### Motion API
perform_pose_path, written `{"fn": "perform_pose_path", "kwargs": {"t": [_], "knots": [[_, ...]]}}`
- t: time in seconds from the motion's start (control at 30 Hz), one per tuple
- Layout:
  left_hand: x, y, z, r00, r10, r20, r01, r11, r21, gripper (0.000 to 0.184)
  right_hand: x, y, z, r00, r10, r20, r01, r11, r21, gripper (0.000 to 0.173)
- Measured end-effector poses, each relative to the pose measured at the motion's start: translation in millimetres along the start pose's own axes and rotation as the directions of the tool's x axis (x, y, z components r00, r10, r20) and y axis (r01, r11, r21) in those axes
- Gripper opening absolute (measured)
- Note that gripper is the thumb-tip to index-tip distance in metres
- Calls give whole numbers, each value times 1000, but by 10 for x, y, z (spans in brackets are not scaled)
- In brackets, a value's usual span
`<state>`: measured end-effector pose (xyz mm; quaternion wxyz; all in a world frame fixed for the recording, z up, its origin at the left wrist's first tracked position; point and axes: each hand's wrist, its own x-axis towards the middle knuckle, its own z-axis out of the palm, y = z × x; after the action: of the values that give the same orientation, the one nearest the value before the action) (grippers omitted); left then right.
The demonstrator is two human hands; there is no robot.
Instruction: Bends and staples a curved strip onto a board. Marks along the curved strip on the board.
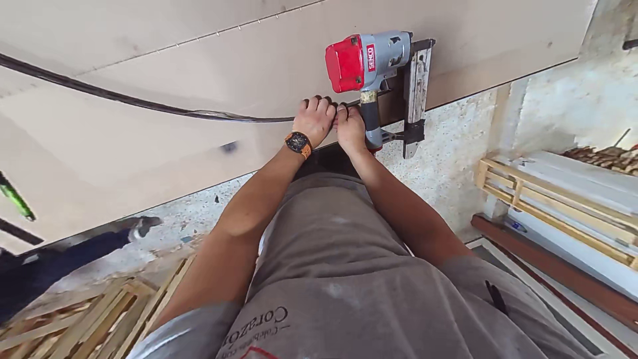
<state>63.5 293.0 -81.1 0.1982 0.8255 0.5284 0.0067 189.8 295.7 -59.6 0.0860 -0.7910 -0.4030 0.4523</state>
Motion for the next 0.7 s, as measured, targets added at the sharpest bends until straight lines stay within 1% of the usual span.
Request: {"fn": "perform_pose_path", "kwargs": {"t": [0.07,0.13,0.2,0.23,0.3,0.37,0.43,0.47,0.5,0.57,0.63,0.7], "knots": [[-19,0,25,1000,-10,-5,10,1000,-6,16,4,27,7,1000,-10,12,10,1000,2,43],[-2,-13,-14,999,-23,31,24,1000,-18,16,0,30,9,1000,-10,27,10,1000,2,44],[31,12,-89,996,-41,79,47,996,-76,19,-17,47,-30,999,-18,39,18,1000,-13,47],[35,32,-145,993,-57,104,71,988,-135,22,-22,53,-57,999,-30,40,31,999,-23,46],[-33,-22,-251,986,-108,128,137,959,-249,30,-60,19,-57,996,-56,66,55,998,20,44],[-146,-208,-388,972,-191,138,225,926,-303,42,-72,-26,-50,991,-79,108,65,989,130,42],[-338,-503,-549,942,-327,73,332,884,-328,47,-56,-48,-51,988,-84,127,64,986,151,44],[-478,-657,-608,910,-415,20,397,854,-335,47,-55,-35,-62,989,-81,124,64,989,133,46],[-635,-820,-658,863,-504,-24,467,815,-343,46,-54,-11,-73,990,-78,118,64,991,116,47],[-976,-1207,-762,745,-660,-90,595,720,-358,47,-39,13,-57,992,-76,102,66,992,104,48],[-1334,-1626,-854,621,-775,-121,689,613,-388,48,-47,14,-26,994,-58,88,45,990,135,49],[-1663,-2049,-941,500,-858,-119,746,496,-444,50,-77,-19,-20,996,-28,80,14,984,178,50]]}}
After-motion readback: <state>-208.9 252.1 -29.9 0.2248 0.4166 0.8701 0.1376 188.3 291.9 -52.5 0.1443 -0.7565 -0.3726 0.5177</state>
